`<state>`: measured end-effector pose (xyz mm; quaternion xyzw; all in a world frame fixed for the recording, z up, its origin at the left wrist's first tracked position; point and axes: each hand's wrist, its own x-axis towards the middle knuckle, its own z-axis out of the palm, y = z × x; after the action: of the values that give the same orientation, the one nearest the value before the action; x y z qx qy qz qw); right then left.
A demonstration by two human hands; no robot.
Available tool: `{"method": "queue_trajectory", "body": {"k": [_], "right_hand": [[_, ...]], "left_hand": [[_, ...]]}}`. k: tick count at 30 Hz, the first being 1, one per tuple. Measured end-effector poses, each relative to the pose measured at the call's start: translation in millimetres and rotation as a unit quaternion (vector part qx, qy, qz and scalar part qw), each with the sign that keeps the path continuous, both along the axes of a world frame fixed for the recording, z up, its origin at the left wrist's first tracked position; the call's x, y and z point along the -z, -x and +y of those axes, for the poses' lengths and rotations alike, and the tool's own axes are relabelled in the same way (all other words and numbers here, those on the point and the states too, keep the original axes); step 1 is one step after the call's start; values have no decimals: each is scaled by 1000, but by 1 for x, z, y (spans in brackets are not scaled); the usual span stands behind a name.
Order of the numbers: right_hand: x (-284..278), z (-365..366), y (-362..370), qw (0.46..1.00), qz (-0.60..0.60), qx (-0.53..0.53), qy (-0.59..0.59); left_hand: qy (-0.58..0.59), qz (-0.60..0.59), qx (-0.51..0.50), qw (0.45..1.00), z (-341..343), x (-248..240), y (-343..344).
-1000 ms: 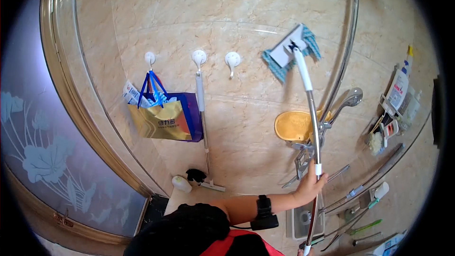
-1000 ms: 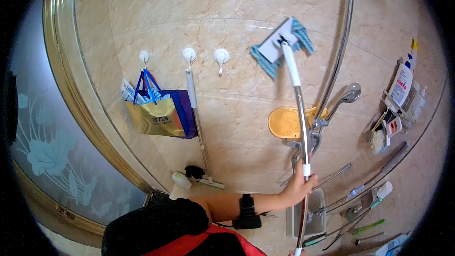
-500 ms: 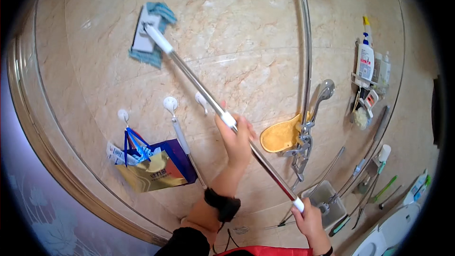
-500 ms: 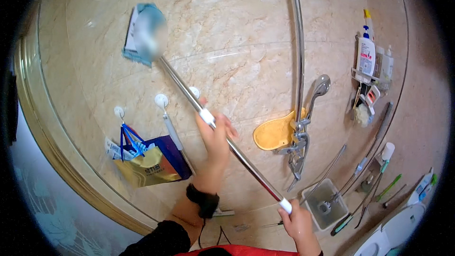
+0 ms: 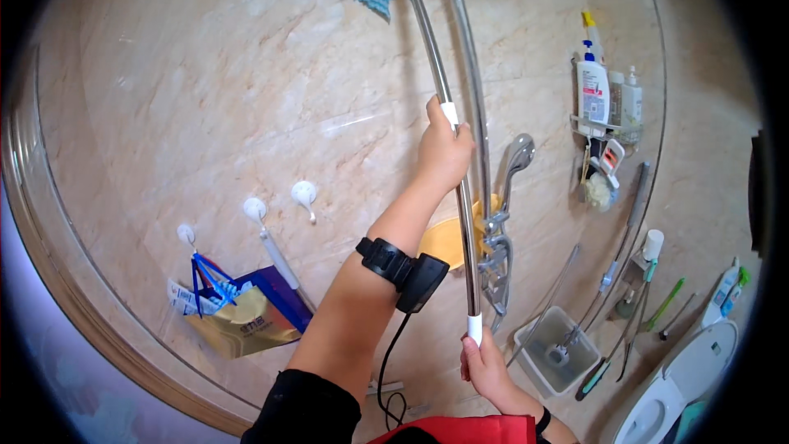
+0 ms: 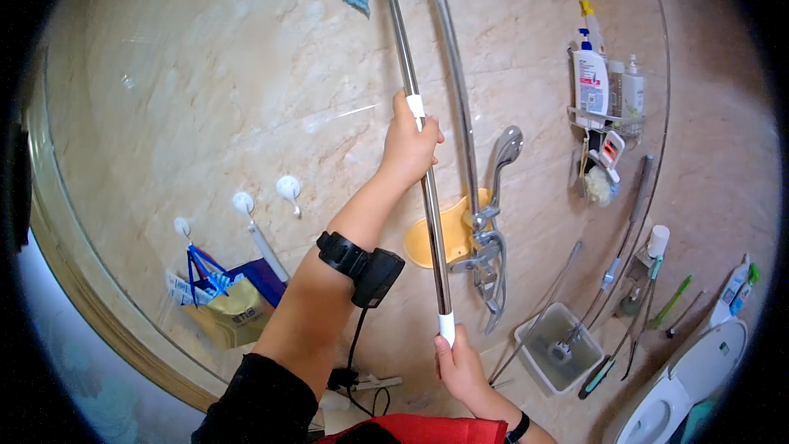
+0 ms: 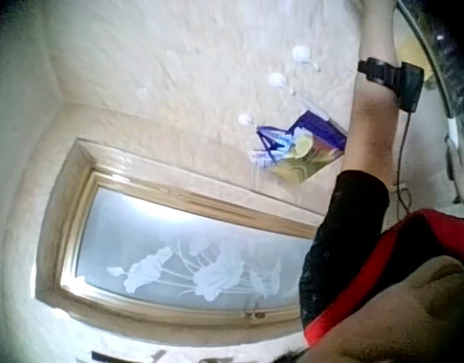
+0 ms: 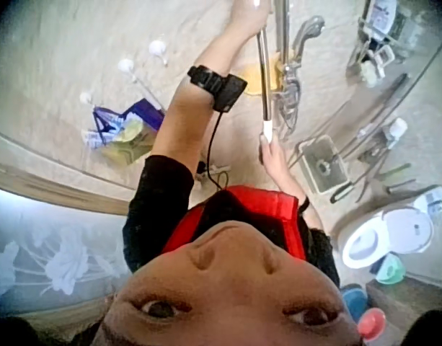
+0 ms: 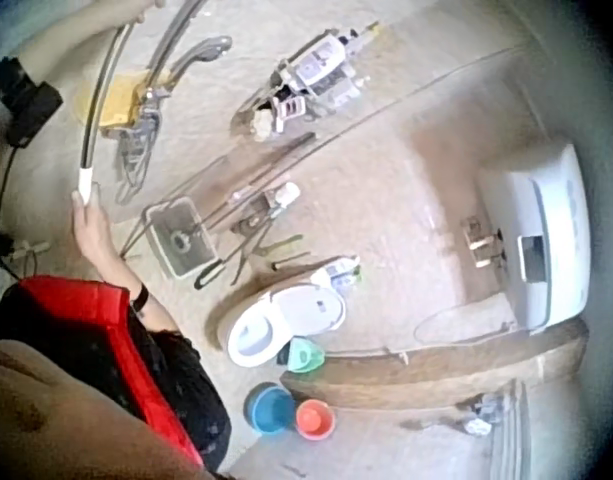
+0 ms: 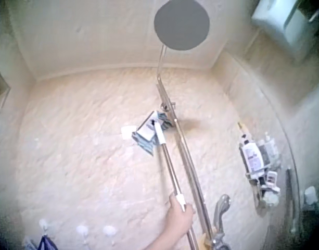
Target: The person cleans the bathroom wall with a mop, then wipes the pipe and valves under the water heater with a cloth and a rag.
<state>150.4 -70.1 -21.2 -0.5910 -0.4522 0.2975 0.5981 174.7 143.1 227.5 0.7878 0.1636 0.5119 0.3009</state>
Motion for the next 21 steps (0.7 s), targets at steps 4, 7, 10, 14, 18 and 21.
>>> {"method": "queue_trajectory", "body": {"k": [4, 7, 10, 14, 18, 21], "right_hand": [[1, 3, -14, 999, 28, 12, 10], [6, 10, -17, 1000, 26, -13, 8], [24, 12, -22, 997, 61, -44, -19], [76, 2, -38, 998, 50, -39, 19], [142, -30, -57, 991, 78, -84, 71], [205, -74, -76, 978, 135, -86, 136]], "left_hand": [[-13, 44, -4, 999, 0, -4, -31], [-33, 45, -34, 998, 8, -1, -31], [-23, 65, -54, 996, 5, 14, -36], [-16, 88, -84, 992, -10, 73, -50], [57, 108, -75, 990, -36, 152, -42], [57, 107, -50, 991, -60, 219, -48]]}}
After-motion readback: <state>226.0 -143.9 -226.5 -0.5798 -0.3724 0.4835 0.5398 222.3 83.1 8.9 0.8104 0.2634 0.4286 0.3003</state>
